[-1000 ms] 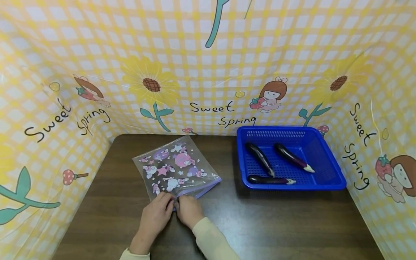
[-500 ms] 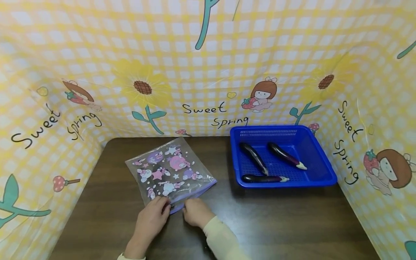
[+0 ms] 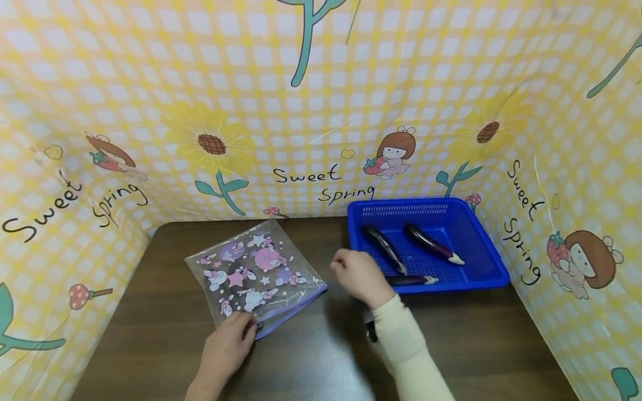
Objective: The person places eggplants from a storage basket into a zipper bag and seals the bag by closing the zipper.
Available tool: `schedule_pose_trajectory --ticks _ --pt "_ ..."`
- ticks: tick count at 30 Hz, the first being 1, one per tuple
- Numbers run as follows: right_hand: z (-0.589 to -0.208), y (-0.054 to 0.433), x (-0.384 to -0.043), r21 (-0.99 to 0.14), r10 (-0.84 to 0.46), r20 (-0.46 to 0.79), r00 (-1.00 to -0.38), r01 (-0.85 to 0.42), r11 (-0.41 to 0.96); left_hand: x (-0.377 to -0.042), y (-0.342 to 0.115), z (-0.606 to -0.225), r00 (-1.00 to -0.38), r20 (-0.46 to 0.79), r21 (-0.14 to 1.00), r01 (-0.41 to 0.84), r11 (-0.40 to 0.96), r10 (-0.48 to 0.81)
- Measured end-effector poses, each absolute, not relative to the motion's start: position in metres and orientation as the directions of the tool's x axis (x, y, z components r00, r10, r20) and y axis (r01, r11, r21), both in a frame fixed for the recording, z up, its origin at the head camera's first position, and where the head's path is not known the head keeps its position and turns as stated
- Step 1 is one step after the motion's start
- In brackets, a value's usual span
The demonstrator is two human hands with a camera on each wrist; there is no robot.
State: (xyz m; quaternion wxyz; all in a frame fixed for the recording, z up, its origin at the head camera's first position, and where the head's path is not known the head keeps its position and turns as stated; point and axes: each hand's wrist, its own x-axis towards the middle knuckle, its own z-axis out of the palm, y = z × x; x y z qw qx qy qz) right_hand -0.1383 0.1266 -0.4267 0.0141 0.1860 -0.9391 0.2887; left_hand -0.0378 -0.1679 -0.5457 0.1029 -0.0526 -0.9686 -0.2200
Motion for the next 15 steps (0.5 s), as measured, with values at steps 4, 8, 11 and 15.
schedule_pose_trajectory --ticks 4,8,11,15 --pt "-0.414 0.151 -0.171 -0.472 -0.267 0.056 -0.962 -0.261 0.842 -0.037 -0.170 -0.547 -0.972 0.229 0.417 0.146 0.897 0.051" --pt "-0.414 0.168 -0.209 -0.386 -0.257 -0.046 -0.965 -0.221 0.896 -0.037 -0.171 -0.548 -0.973 0.225 0.415 0.141 0.899 0.049" --pt "-0.422 0.178 -0.231 -0.330 -0.288 -0.127 -0.949 -0.233 0.914 -0.037 -0.172 -0.549 -0.973 0.224 0.416 0.141 0.899 0.049" --pt "-0.436 0.189 -0.249 -0.314 -0.316 -0.224 -0.922 -0.239 0.919 -0.037 -0.171 -0.550 -0.974 0.222 0.421 0.144 0.896 0.051"
